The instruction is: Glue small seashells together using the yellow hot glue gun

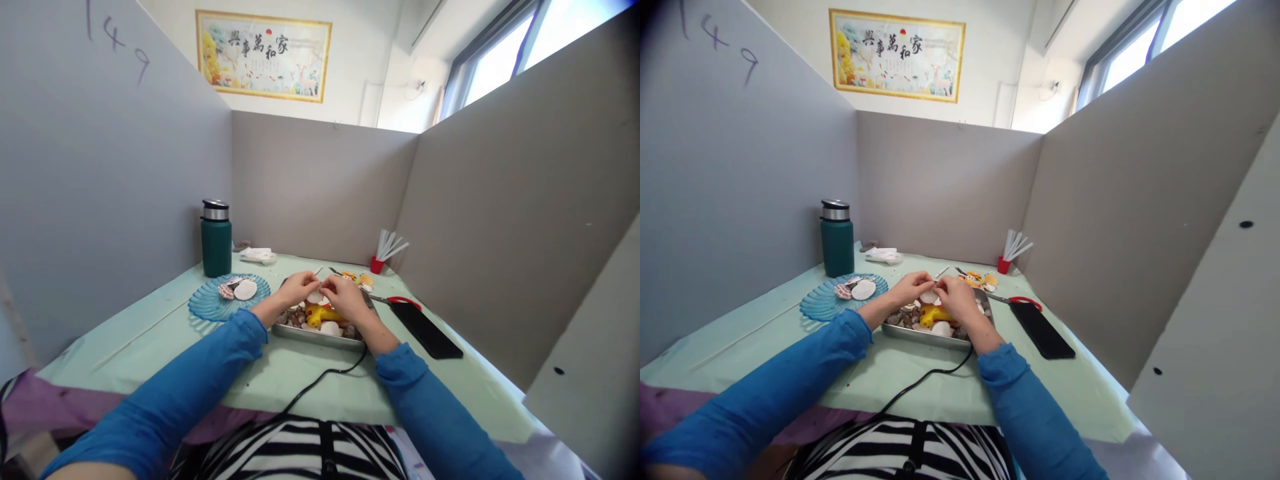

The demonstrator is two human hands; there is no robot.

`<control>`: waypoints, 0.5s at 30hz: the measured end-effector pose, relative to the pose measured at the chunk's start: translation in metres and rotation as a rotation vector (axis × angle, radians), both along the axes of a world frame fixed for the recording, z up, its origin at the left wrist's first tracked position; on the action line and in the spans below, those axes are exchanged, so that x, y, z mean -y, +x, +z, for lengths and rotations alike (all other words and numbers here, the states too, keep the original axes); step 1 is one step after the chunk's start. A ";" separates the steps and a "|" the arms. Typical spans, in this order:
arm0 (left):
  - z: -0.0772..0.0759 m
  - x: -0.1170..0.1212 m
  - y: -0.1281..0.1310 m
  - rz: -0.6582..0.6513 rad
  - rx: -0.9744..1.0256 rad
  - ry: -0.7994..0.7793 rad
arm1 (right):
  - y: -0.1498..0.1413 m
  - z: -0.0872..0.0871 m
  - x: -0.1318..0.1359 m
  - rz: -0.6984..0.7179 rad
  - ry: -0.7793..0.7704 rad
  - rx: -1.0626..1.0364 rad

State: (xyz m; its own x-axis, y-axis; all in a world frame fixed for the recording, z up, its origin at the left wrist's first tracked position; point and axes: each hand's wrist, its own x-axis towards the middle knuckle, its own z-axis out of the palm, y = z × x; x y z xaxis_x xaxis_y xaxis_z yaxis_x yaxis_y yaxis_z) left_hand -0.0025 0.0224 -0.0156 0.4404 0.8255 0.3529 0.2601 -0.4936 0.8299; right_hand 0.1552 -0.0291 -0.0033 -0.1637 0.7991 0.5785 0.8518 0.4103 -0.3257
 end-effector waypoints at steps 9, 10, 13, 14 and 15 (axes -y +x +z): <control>0.002 0.000 -0.001 -0.006 0.029 -0.034 | 0.001 -0.004 -0.003 0.005 0.008 0.016; 0.002 0.000 -0.001 -0.006 0.033 -0.045 | 0.001 -0.004 -0.003 0.004 0.007 0.010; 0.004 0.002 -0.002 -0.023 0.040 -0.066 | 0.000 -0.004 -0.004 -0.008 -0.006 -0.001; 0.005 0.002 -0.002 -0.023 0.042 -0.068 | 0.000 -0.004 -0.005 -0.006 -0.003 -0.002; 0.005 0.002 -0.002 -0.020 0.043 -0.067 | 0.000 -0.004 -0.005 -0.010 0.001 -0.002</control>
